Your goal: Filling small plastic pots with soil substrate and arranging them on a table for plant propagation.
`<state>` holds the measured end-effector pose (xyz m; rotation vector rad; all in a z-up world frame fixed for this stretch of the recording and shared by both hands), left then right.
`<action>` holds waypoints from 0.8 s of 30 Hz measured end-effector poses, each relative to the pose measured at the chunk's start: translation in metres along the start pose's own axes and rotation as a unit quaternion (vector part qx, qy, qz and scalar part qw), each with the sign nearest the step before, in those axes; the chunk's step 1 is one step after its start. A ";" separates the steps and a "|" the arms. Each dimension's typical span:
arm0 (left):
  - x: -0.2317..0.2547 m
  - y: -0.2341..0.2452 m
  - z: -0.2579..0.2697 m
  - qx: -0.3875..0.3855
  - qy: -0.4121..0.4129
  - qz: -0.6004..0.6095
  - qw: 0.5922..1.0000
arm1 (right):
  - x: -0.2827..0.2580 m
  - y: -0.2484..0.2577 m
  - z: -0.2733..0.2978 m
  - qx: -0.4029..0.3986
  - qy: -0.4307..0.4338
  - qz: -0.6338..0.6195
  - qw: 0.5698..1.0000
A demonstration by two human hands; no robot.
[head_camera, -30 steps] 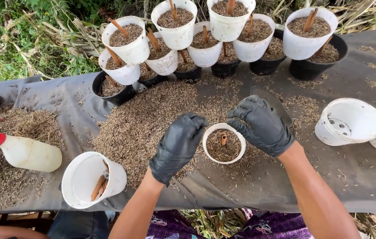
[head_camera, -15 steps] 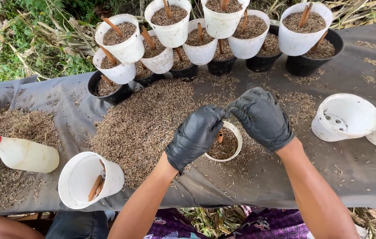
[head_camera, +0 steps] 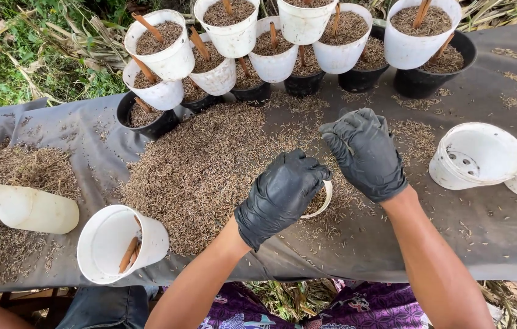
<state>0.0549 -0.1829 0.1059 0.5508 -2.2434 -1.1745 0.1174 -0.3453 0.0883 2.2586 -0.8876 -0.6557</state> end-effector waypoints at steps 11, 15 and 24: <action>-0.009 -0.015 -0.001 -0.048 0.112 0.014 0.992 | -0.002 -0.004 0.000 0.001 0.016 -0.004 1.000; 0.000 -0.009 0.005 -0.023 0.151 0.121 0.981 | -0.001 -0.005 0.001 -0.006 0.015 -0.010 1.000; -0.003 0.021 0.032 0.046 0.057 0.020 0.997 | -0.009 -0.003 -0.008 -0.010 0.029 -0.006 1.000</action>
Point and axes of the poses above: each hand's wrist, its own z-axis away from the middle knuckle, its own y-axis out of the back of the hand, x = y × z, the point moved 4 cm from there along -z, towards the middle knuckle, and after that the axes turned 3 degrees about z, right-handed, at the moved point
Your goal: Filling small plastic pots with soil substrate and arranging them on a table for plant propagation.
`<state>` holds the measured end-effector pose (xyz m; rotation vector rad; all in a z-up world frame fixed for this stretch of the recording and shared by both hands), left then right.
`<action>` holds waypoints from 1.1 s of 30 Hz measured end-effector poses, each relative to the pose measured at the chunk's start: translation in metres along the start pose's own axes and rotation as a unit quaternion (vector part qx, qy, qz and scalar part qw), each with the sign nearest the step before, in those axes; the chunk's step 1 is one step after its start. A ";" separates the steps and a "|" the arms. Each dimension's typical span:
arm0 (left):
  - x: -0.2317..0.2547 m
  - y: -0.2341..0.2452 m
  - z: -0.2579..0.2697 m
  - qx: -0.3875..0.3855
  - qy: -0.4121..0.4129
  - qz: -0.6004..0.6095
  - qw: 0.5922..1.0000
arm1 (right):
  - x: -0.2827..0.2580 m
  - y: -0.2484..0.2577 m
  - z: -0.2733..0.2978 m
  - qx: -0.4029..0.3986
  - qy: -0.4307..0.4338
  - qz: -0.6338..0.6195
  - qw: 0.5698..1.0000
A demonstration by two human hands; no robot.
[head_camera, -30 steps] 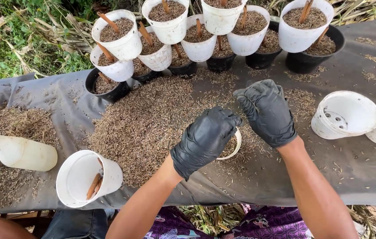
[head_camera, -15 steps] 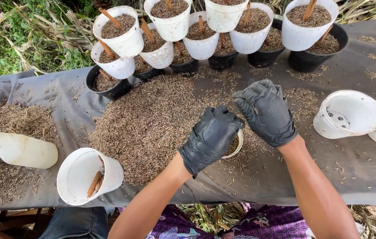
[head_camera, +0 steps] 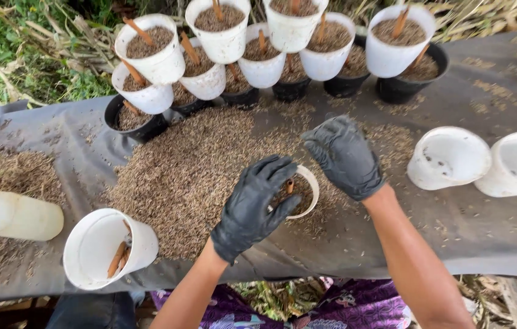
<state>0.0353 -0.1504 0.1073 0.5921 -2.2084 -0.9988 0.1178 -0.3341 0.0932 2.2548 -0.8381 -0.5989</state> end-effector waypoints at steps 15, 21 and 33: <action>0.012 -0.013 0.033 0.019 0.043 -0.198 0.979 | -0.046 0.036 0.050 -0.162 0.049 0.010 0.986; -0.125 -0.221 0.146 -0.039 0.070 -0.274 0.958 | -0.060 0.037 0.057 -0.216 0.077 0.073 0.971; -0.087 -0.201 0.128 0.013 0.187 -0.840 0.508 | -0.060 0.002 0.069 -0.211 0.074 0.130 0.966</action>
Point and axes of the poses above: each hand's wrist, its own z-axis away from the middle knuckle, its own y-axis out of the back of the hand, x = y × z, the point moved 4 cm from there along -z, towards the middle knuckle, and after that the axes turned 3 degrees about z, right-handed, at the moved point
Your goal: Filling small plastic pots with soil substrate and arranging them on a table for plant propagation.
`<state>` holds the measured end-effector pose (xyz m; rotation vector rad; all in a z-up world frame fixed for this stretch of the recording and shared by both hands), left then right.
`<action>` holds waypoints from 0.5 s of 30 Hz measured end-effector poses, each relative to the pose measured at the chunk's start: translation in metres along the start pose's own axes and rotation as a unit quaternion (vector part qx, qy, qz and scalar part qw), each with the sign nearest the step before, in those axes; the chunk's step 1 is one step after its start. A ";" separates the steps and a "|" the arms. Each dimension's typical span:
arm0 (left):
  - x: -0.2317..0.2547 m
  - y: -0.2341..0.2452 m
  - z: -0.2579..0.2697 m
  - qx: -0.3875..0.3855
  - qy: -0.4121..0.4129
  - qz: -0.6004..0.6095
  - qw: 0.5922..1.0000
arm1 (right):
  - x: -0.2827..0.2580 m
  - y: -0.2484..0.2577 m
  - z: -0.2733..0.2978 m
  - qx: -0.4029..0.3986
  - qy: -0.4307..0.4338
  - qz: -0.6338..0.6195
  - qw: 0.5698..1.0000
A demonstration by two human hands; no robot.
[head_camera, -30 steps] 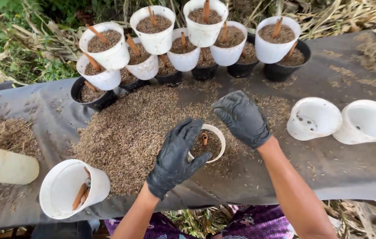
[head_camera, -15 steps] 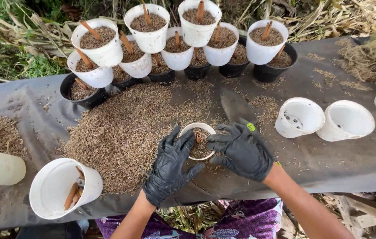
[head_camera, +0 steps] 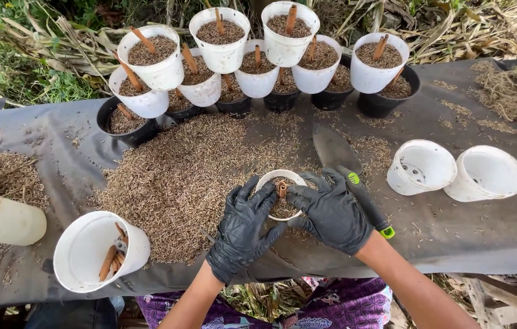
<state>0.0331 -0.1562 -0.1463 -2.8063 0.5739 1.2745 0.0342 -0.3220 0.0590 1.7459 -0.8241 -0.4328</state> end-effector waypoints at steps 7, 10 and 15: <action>0.047 -0.023 0.024 0.030 0.018 0.116 0.993 | 0.008 0.001 -0.004 0.000 -0.001 0.010 1.000; 0.082 -0.033 0.055 0.029 0.014 0.329 0.944 | 0.009 -0.014 -0.004 0.007 -0.002 0.003 1.000; 0.031 -0.028 0.022 0.032 -0.017 0.323 0.946 | 0.016 -0.016 -0.009 0.002 0.010 0.000 1.000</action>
Point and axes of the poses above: each hand's wrist, its own z-axis away from the middle knuckle, its own y-axis out of the back of the hand, x = y × z, the point moved 4 cm from there along -z, towards the middle knuckle, and after that the axes turned 3 degrees about z, right-handed, at the moved point
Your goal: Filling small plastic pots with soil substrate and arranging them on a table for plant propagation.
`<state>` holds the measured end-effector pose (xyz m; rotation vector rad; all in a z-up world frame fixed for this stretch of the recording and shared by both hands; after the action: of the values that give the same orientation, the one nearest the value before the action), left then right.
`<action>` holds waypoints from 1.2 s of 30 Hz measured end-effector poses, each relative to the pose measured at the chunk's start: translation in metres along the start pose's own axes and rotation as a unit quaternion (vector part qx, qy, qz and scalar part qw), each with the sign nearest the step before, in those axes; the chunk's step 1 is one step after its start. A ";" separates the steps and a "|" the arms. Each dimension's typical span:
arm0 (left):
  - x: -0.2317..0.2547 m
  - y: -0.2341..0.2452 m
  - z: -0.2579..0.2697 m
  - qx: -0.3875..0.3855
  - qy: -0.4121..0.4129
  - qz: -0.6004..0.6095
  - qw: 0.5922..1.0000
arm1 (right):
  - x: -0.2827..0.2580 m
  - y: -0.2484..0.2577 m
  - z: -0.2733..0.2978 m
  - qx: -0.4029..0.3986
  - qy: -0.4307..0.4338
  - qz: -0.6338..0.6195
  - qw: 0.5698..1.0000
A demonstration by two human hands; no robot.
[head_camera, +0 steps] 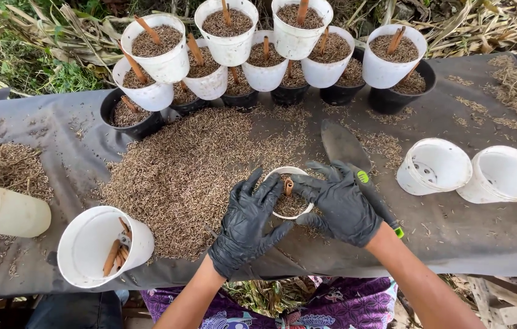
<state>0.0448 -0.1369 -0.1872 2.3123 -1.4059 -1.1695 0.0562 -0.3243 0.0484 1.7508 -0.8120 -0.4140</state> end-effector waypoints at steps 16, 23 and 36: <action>-0.085 0.087 -0.080 -0.025 -0.052 0.084 0.995 | 0.010 0.011 0.013 0.011 0.005 -0.063 0.998; -0.209 0.177 -0.110 0.002 0.011 0.651 0.759 | 0.028 0.046 0.049 0.074 -0.096 -0.150 0.981; -0.281 0.190 -0.050 -0.128 0.119 0.664 0.727 | 0.024 0.091 0.122 0.088 -0.308 -0.107 0.941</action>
<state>-0.1133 -0.0195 0.0935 0.6981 -1.9481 -0.4640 -0.0332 -0.4405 0.0958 1.9056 -1.1222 -1.1023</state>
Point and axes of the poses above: each hand's wrist, its own z-axis away from the middle knuckle, its own y-axis out of the back of the hand, x = y × z, the point moved 4 cm from there along -z, towards the middle knuckle, and after that the axes turned 3 degrees about z, right-handed, at the moved point
